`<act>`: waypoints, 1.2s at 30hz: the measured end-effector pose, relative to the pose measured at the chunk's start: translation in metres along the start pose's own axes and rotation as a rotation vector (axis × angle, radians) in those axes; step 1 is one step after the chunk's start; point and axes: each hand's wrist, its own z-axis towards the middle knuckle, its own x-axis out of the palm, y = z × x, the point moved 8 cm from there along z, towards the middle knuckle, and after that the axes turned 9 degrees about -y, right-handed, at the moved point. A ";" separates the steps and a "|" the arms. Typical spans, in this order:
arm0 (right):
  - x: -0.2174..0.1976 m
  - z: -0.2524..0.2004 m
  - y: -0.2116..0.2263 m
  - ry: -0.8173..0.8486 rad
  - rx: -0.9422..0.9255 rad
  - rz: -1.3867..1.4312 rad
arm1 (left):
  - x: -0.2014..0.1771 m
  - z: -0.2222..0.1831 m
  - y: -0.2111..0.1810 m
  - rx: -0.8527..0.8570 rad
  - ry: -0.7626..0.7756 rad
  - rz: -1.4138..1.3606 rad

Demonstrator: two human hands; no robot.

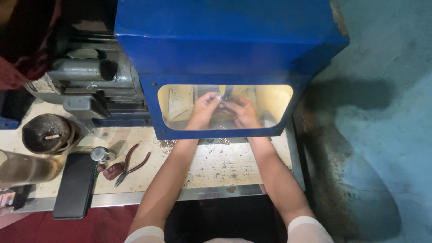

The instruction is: Polishing a small jewelry component using a bench-mounted polishing machine with a protective hood.

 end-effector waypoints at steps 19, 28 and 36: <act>-0.002 0.003 -0.009 0.160 -0.007 -0.167 | 0.008 -0.027 -0.042 -0.085 0.156 0.024; -0.004 0.009 -0.008 0.067 0.054 0.037 | 0.007 -0.013 -0.025 0.030 -0.013 -0.013; 0.001 0.010 -0.019 -0.045 0.067 0.038 | 0.005 -0.017 -0.030 0.003 -0.055 -0.064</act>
